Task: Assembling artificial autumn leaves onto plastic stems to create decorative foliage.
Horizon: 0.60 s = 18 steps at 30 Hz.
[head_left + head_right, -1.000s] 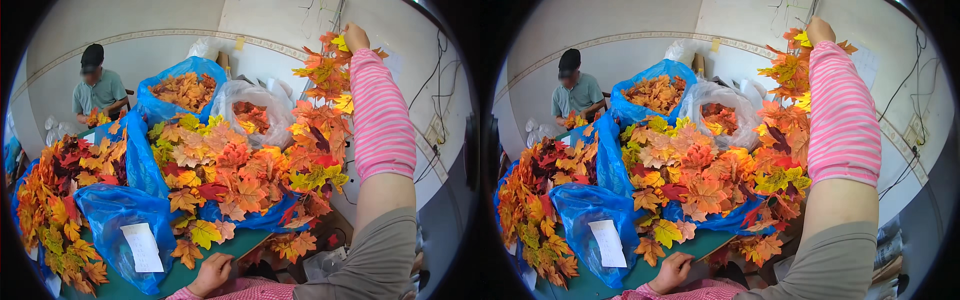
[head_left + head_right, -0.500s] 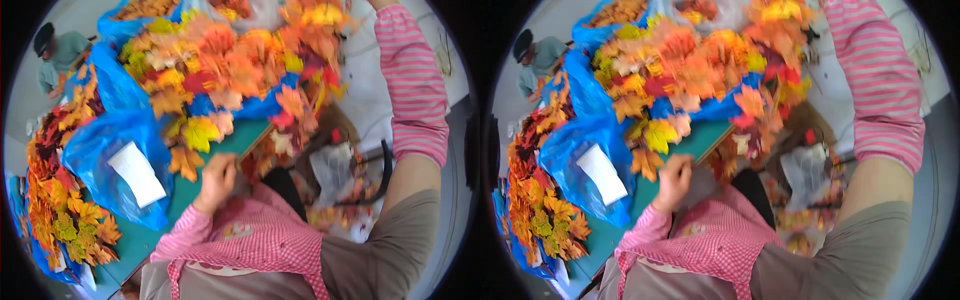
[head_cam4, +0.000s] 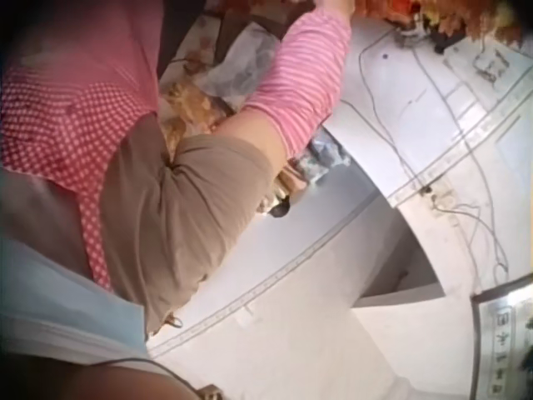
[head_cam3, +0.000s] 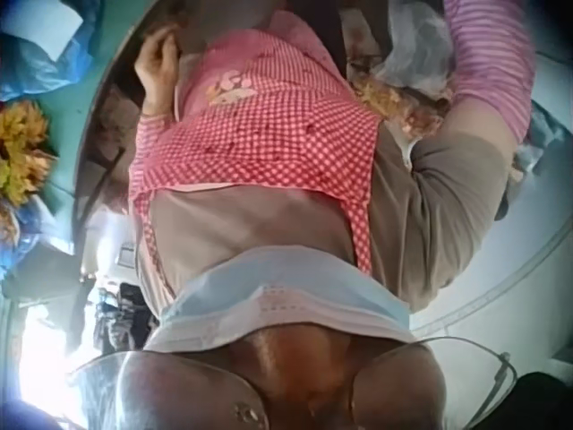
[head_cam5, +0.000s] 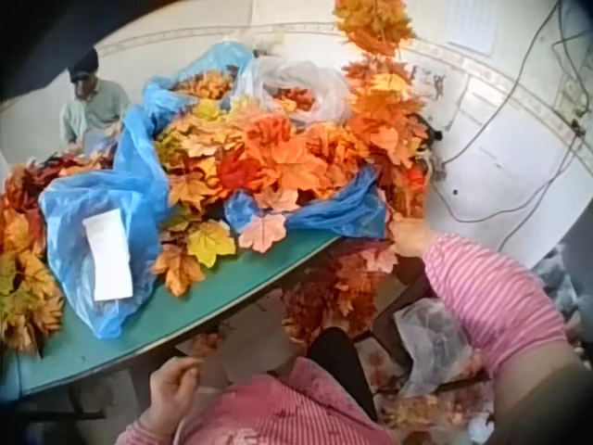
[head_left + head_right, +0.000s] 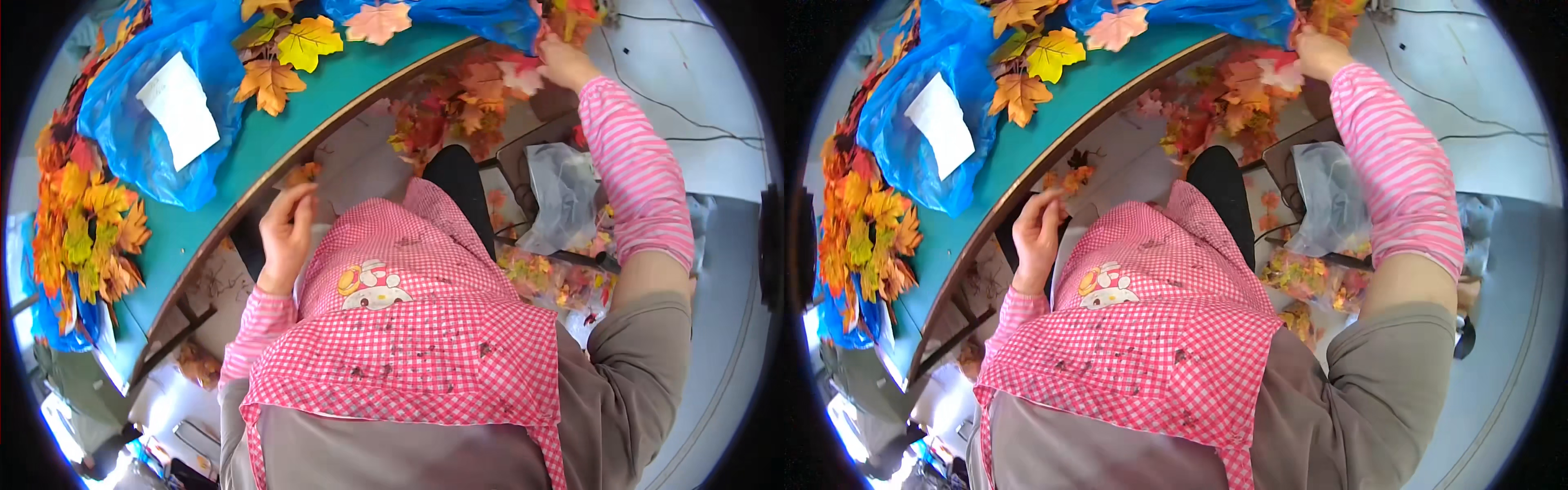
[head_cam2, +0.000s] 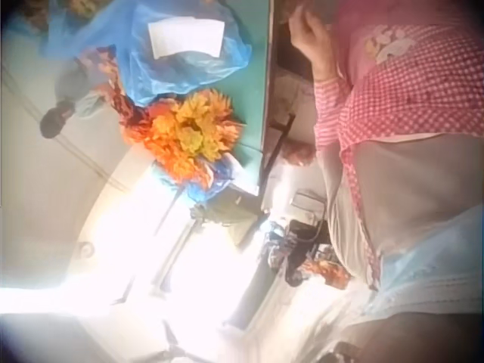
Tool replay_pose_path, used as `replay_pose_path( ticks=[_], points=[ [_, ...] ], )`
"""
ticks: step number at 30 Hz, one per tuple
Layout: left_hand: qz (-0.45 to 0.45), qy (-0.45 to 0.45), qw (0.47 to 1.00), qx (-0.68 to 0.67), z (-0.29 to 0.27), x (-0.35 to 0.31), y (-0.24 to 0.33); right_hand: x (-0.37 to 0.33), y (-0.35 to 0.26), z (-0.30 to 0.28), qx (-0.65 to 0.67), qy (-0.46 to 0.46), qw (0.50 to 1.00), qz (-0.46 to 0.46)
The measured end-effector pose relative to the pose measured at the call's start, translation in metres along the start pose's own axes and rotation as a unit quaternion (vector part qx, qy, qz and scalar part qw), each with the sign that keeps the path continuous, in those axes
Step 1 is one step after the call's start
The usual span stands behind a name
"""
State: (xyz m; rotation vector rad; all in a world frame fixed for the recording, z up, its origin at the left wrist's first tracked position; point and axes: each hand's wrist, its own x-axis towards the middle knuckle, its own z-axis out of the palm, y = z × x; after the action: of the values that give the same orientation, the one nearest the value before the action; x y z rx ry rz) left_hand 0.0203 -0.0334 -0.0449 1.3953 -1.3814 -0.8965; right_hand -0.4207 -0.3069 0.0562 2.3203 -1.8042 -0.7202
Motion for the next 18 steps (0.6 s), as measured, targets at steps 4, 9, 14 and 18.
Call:
replay_pose_path(
  ticks=[4,9,14,18],
  points=[
    [-0.125,0.089,0.988,-0.033,-0.011,-0.059,-0.016,0.009,0.028,0.000,0.148,0.151,0.970,-0.118],
    [-0.184,0.169,0.968,-0.035,-0.010,-0.082,-0.014,-0.053,-0.059,0.008,0.335,0.347,0.861,-0.160],
    [-0.164,0.142,0.975,0.051,0.004,-0.076,0.001,0.014,-0.102,0.165,0.390,0.144,0.899,-0.142],
    [-0.179,0.216,0.952,0.118,-0.008,-0.079,0.030,0.157,-0.011,0.311,0.075,-0.104,0.991,-0.040]
  ],
)
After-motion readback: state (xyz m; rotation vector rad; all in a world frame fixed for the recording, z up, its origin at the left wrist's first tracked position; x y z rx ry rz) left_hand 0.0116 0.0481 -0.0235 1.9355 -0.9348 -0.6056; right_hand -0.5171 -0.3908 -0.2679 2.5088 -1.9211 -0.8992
